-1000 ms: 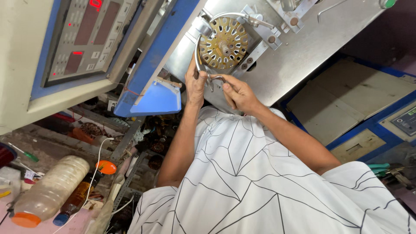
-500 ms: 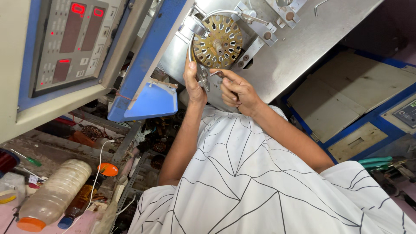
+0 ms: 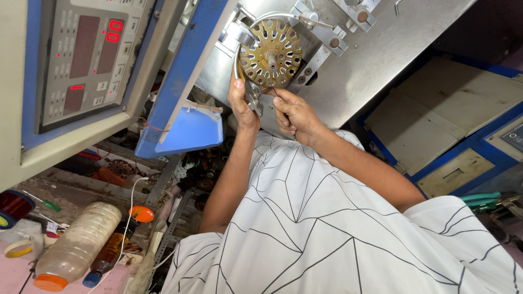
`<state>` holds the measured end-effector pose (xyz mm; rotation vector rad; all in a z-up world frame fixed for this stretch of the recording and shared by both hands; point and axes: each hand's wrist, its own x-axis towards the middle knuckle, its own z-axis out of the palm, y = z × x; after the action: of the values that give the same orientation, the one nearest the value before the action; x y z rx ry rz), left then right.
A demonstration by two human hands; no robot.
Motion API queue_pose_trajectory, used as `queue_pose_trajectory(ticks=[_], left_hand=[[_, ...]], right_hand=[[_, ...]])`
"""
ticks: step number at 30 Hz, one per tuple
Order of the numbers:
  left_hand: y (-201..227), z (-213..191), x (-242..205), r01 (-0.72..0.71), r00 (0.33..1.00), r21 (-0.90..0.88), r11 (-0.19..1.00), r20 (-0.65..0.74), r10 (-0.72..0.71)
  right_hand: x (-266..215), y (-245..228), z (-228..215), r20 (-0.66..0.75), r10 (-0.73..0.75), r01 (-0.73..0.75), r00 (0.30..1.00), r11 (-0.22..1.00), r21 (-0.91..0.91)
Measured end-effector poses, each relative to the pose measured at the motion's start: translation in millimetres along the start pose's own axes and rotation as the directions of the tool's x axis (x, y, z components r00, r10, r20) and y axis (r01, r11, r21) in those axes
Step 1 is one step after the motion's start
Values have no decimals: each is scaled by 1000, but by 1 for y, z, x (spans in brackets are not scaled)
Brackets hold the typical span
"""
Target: The person uses a hex key to tighten screws on a circular stator mounted in a winding machine. They then insert a small metal pin into the stator and press buttons on the machine's control panel.
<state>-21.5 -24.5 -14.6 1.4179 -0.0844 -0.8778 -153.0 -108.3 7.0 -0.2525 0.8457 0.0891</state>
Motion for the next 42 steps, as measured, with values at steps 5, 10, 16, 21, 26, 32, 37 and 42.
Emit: queue_pose_trajectory(ticks=[5,10,16,21,26,32,37,42], left_hand=[[-2,2,1,4,1000,-27,1000,-14,-5],[-2,1,0,19,999,-26,999,-34,-20],[5,1,-1,-15,999,4,1000,39,15],[8,0,0,9,999,1,1000,54,-9],[11,-4,5,66,996,-12,998,67,-65],[12,-3,7,22,989,-29,999,149,-17],[7,-3,5,-121,969,79,990,226,100],[4,-5,6,-143,971,162,976,214,107]], right_hand=[[-2,-11,6,-36,82,-83,996,996,-24],[-1,-19,7,45,136,-140,990,985,102],[6,14,3,-79,-118,108,990,986,-125],[33,44,-16,100,-775,506,625,305,-807],[46,60,-33,54,-695,508,717,469,-722],[52,58,-42,32,-507,443,861,719,-535],[41,44,-35,74,-396,402,915,890,-214],[12,25,-21,20,-127,129,992,986,-109]])
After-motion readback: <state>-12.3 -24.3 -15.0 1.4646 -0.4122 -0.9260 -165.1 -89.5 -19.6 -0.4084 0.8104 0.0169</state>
